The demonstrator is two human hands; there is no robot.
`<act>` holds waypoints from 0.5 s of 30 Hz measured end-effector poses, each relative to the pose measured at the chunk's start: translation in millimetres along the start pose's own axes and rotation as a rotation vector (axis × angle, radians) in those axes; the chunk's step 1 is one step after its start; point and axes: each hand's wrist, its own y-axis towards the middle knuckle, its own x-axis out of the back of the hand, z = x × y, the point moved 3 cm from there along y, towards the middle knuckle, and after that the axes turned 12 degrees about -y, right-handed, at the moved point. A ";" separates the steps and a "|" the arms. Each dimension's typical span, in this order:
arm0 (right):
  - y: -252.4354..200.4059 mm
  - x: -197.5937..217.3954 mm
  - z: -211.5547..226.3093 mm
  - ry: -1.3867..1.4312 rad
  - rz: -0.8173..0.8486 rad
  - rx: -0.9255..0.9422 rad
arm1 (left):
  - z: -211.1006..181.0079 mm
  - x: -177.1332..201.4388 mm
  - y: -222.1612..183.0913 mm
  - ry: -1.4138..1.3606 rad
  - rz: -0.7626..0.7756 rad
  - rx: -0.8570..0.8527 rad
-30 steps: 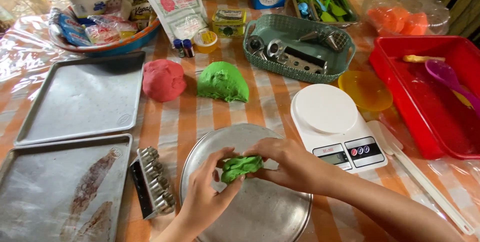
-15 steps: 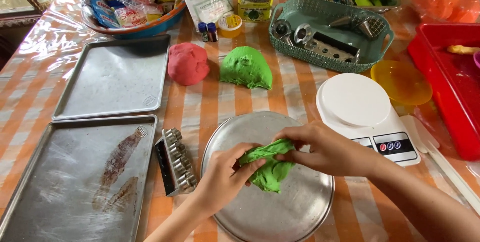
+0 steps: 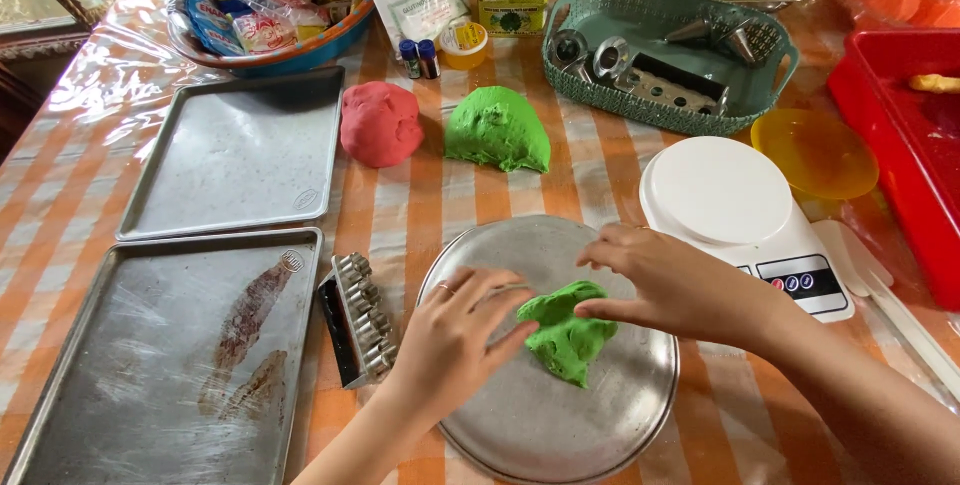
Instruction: Portioning and shaping colored dough using a digital scale and a scraper on a production table.
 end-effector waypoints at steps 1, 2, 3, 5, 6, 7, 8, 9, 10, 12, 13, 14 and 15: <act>-3.1 1.4 3.4 0.001 0.002 0.001 | -3.5 -5.2 -1.9 0.000 0.001 0.002; -6.2 5.5 9.2 0.017 -0.082 0.082 | -9.0 -10.5 -3.3 -0.002 0.022 -0.082; -9.9 9.7 14.9 0.033 -0.166 0.163 | -14.6 -15.8 -4.7 -0.004 0.044 -0.167; -3.1 -3.3 26.1 0.082 -0.221 0.223 | -18.2 -30.3 -11.2 0.050 0.073 -0.182; -0.1 -8.8 32.5 0.130 -0.276 0.287 | -20.0 -37.9 -14.7 0.105 0.099 -0.197; 2.8 -16.3 32.9 0.130 -0.276 0.286 | -18.9 -45.1 -19.1 0.105 0.099 -0.198; 5.3 -24.2 36.0 0.181 -0.259 0.363 | -16.1 -52.1 -23.3 0.097 0.137 -0.155; 7.8 -31.9 39.2 0.233 -0.241 0.440 | -13.1 -58.8 -27.7 0.089 0.176 -0.111; 10.7 -39.1 39.3 0.231 -0.243 0.440 | -14.1 -58.0 -27.0 0.090 0.175 -0.113; 15.1 -52.4 41.2 0.181 -0.351 0.476 | -14.5 -58.4 -28.1 0.068 0.241 -0.043; 16.8 -54.0 41.2 0.183 -0.348 0.477 | -15.1 -55.9 -28.3 0.068 0.240 -0.039; 18.4 -55.2 40.4 0.203 -0.345 0.469 | -15.1 -55.8 -29.1 0.056 0.308 -0.012; 19.7 -56.2 39.8 0.224 -0.342 0.460 | -15.6 -55.5 -29.9 0.044 0.376 0.015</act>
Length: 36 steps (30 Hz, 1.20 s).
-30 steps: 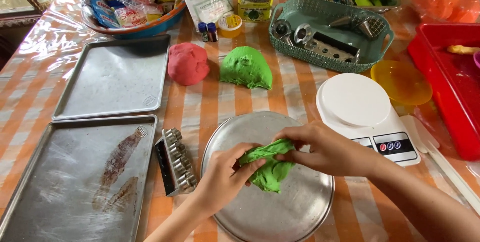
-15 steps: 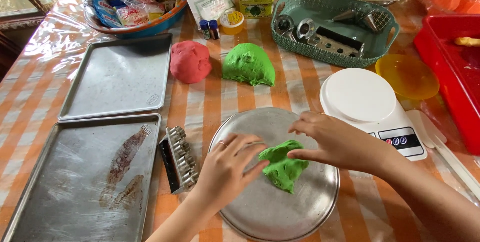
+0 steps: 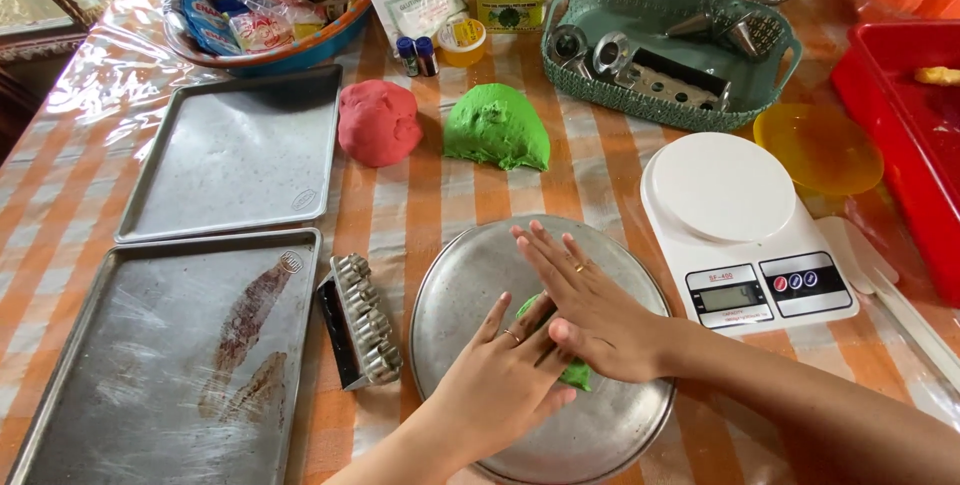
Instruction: Portioning and shaping colored dough using a digital scale and a scraper on a production table.
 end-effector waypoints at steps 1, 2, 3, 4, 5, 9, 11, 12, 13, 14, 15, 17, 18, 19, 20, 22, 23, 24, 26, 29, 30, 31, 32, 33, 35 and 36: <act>0.2 -0.2 0.1 -0.002 -0.001 0.005 | 0.3 1.5 0.3 0.005 -0.002 0.001; 0.3 -0.2 0.1 0.000 0.007 -0.009 | 1.3 0.5 0.6 -0.083 0.092 0.048; 1.2 0.2 -0.3 -0.002 0.012 -0.022 | 2.9 0.0 0.9 -0.167 0.186 0.092; 3.0 0.5 -0.7 -0.007 0.008 -0.015 | 2.8 3.4 1.5 -0.158 0.183 0.090; 3.0 -0.2 -0.9 -0.006 0.013 -0.024 | 2.1 4.8 1.5 -0.198 0.209 0.113; 3.2 -2.2 -1.8 -0.028 -0.008 -0.028 | 1.4 -1.3 -1.0 -0.172 0.164 0.114; 3.1 -3.0 -1.6 -0.035 -0.013 -0.035 | 2.4 -11.0 -2.8 -0.122 0.160 0.126; 2.6 -3.5 -1.0 -0.045 -0.019 -0.040 | 2.6 -16.0 -4.1 -0.068 0.155 0.137; 1.2 -5.8 -2.8 -0.038 -0.013 -0.043 | 0.7 -13.3 -3.0 -0.077 0.158 0.143; -0.3 -8.0 -3.9 -0.055 -0.013 -0.049 | -1.7 -10.8 -2.4 -0.114 0.169 0.150; 1.0 -7.8 -6.3 -0.080 -0.021 -0.049 | -1.4 -6.2 0.3 -0.141 0.175 0.152; -1.4 -8.2 -15.6 0.053 -0.002 -0.075 | -5.5 8.9 5.2 -0.201 0.141 0.156; -0.4 -6.7 -21.5 0.187 0.019 -0.100 | -6.2 19.0 9.4 -0.263 0.108 0.160; 3.2 9.7 -13.5 0.180 0.006 -0.093 | -1.8 12.4 8.9 -0.248 0.108 0.153; 4.9 22.9 -13.2 0.413 0.037 -0.347 | 3.2 9.5 9.3 -0.156 -0.014 0.117; 4.6 39.4 -15.6 0.646 0.060 -0.602 | 12.1 -0.2 10.5 -0.064 -0.132 0.069; 4.9 46.1 -17.6 0.623 -0.042 -0.502 | 13.1 -7.6 9.4 -0.031 -0.181 0.042; 4.9 52.2 -20.1 0.598 -0.143 -0.402 | 14.9 -15.7 8.1 0.002 -0.230 0.014; 3.5 61.5 -13.1 0.619 -0.233 -0.354 | 13.6 -12.2 10.4 0.030 -0.294 -0.053; 0.5 75.3 -6.0 0.627 -0.325 -0.382 | 15.8 -0.9 11.6 -0.057 -0.406 -0.059; -1.1 78.6 -4.8 0.617 -0.328 -0.464 | 18.7 4.2 10.9 -0.178 -0.448 0.004; -1.3 75.7 -8.3 0.620 -0.326 -0.462 | 20.1 12.6 11.1 -0.176 -0.448 0.008; -1.4 73.0 -11.2 0.632 -0.321 -0.445 | 27.1 21.2 10.3 -0.427 -0.500 0.156; -1.3 71.4 -14.5 0.642 -0.318 -0.426 | 34.4 28.6 10.4 -0.678 -0.543 0.302; 2.7 63.9 -8.0 0.652 -0.193 -0.433 | 38.7 37.9 7.7 -0.905 -0.629 0.463; 4.6 58.4 -4.5 0.660 -0.068 -0.443 | 42.8 40.1 4.9 -1.134 -0.711 0.628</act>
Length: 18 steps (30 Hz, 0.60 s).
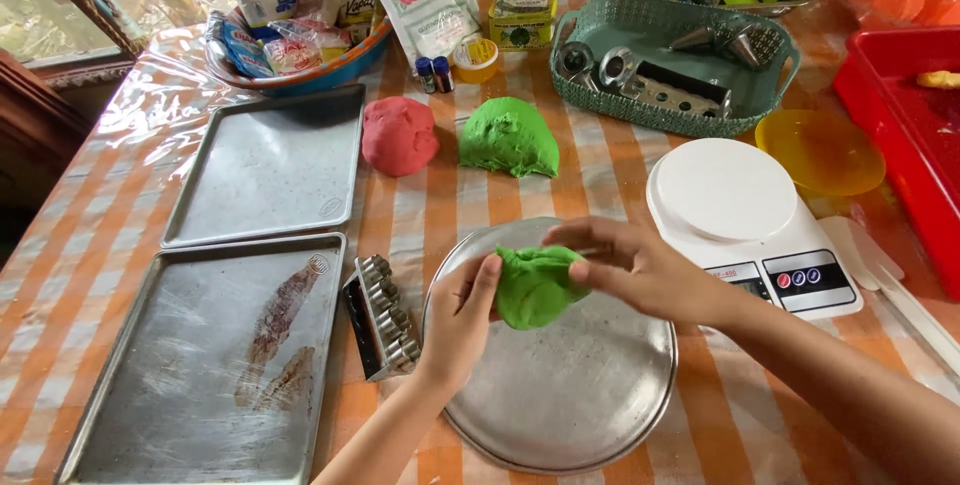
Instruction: Portioning and shaping colored dough using a digital scale and a scraper on a production table.
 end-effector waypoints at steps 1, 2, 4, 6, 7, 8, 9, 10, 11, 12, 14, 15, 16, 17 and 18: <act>-0.7 -4.4 0.0 0.002 -0.002 0.000 | -3.7 1.0 -0.4 0.002 0.002 0.001; -1.3 -10.1 0.3 -0.069 0.024 0.021 | -7.7 1.2 -0.8 0.047 0.040 -0.019; -2.6 -16.7 -0.3 -0.140 0.053 0.036 | -15.6 0.4 -3.2 0.087 0.078 -0.034; -1.9 -18.6 -7.9 -0.279 0.133 -0.192 | -17.7 -1.3 -4.9 0.080 0.104 0.241; -1.7 -18.7 -12.5 -0.280 0.135 -0.194 | -24.5 -3.1 -7.6 0.077 0.103 0.243; -1.1 -19.7 -15.0 -0.312 0.158 -0.120 | -32.6 -6.6 -10.1 0.339 0.191 0.176; -0.3 -21.0 -17.5 -0.343 0.183 -0.045 | -40.5 -10.0 -12.9 0.601 0.276 0.106; 0.7 -22.9 -16.3 -0.343 0.186 -0.047 | -32.4 -6.3 -13.0 0.599 0.274 0.109; 1.2 -22.6 -15.3 -0.550 0.125 -0.047 | -26.8 -3.7 -13.3 0.819 0.271 -0.018; 1.4 -22.3 -13.9 -0.755 0.064 -0.047 | -20.8 -1.8 -14.2 1.038 0.265 -0.148; -1.7 -20.9 -26.7 -0.853 -0.083 0.164 | -26.4 -6.9 -15.0 1.103 0.261 -0.467; -4.6 -20.1 -28.7 -0.942 -0.232 0.383 | -32.6 -11.2 -18.5 1.155 0.258 -0.792; -11.0 -24.3 -23.7 -0.942 -0.232 0.382 | -32.4 -15.0 -25.8 1.155 0.259 -0.791; -15.6 -29.5 -21.3 -1.003 -0.112 0.328 | -30.9 -20.8 -31.6 1.167 0.329 -0.779; -20.8 -34.4 -19.6 -1.061 0.007 0.273 | -29.0 -26.5 -37.4 1.178 0.398 -0.767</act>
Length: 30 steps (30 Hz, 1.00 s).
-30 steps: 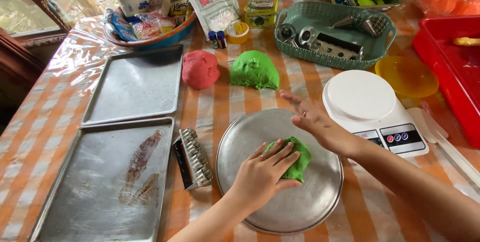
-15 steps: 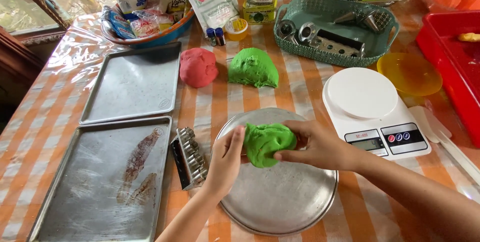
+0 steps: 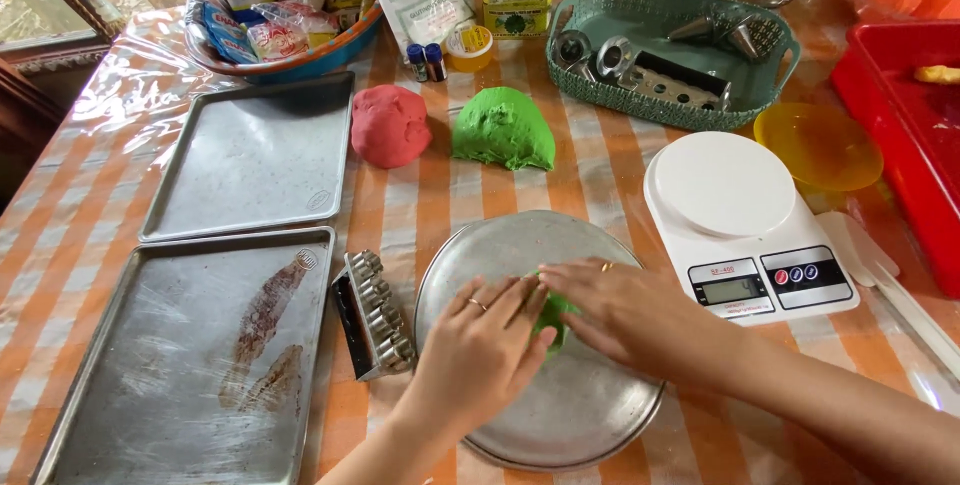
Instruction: Portioning and shaping colored dough using a digital scale and a scraper on a production table.
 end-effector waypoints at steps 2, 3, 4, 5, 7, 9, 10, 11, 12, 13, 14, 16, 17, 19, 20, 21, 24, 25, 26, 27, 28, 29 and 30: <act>-8.1 -13.3 7.9 -0.171 -0.006 0.089 | 0.2 -32.6 -17.0 0.131 0.062 0.038; -12.8 -21.6 14.7 -0.337 -0.013 0.180 | 0.9 -49.1 -27.2 0.265 0.127 0.075; -14.8 -27.6 16.1 -0.331 -0.011 0.176 | 1.1 -54.3 -31.0 0.261 0.133 0.075; -14.8 -31.3 15.2 -0.404 -0.041 0.169 | 3.2 -60.5 -32.7 0.272 0.167 0.082; -14.1 -38.1 15.7 -0.475 -0.073 0.167 | 9.0 -64.8 -33.4 0.285 0.200 0.094; -12.4 -43.4 16.7 -0.463 -0.117 0.101 | 15.7 -64.3 -32.6 0.243 0.289 0.062; -10.0 -41.9 16.5 -0.460 -0.119 0.106 | 17.7 -61.5 -28.8 0.246 0.289 0.067; -10.5 -40.8 18.0 -0.491 -0.144 0.097 | 17.5 -60.4 -27.1 0.273 0.316 0.056; -11.1 -39.9 19.3 -0.523 -0.170 0.089 | 17.4 -59.6 -25.4 0.300 0.342 0.045; -11.3 -38.0 21.1 -0.520 -0.163 0.092 | 18.0 -53.4 -21.8 0.294 0.343 0.050; -11.6 -35.0 23.1 -0.501 -0.176 0.080 | 20.5 -48.4 -19.3 0.121 0.403 0.149; -12.1 -30.5 22.9 -0.484 -0.188 0.077 | 25.5 -33.7 -13.3 -0.053 0.454 0.251; -11.8 -29.6 21.4 -0.525 -0.188 0.089 | 29.7 -25.2 -10.4 -0.243 0.505 0.328; -9.4 -24.5 18.3 -0.567 -0.193 0.100 | 36.8 -12.0 -7.8 -0.431 0.551 0.401; -7.4 -20.4 17.3 -0.569 -0.202 0.124 | 40.0 -8.0 -8.2 -0.497 0.554 0.411; -5.8 -16.6 16.0 -0.573 -0.213 0.140 | 43.8 -4.2 -7.2 -0.561 0.562 0.415; 1.5 -20.6 -0.3 -0.486 -0.240 0.146 | 54.2 -13.1 -6.8 -0.445 0.520 0.492; 3.2 -24.9 -4.6 -0.488 -0.242 0.141 | 57.6 -21.2 -10.9 -0.444 0.523 0.487; 4.8 -28.4 -8.1 -0.456 -0.290 0.148 | 60.3 -26.0 -12.8 -0.379 0.415 0.384; 6.7 -32.4 -11.1 -0.420 -0.337 0.157 | 62.6 -30.2 -16.1 -0.315 0.310 0.283; 8.9 -22.8 -10.1 -0.419 -0.338 0.153 | 59.7 -29.1 -14.6 -0.314 0.313 0.281; 11.7 -11.9 -9.5 -0.226 -0.363 0.181 | 57.0 -23.6 -11.8 -0.332 0.164 0.246; 14.5 -1.1 -8.9 -0.033 -0.386 0.208 | 54.3 -17.9 -9.9 -0.348 0.015 0.210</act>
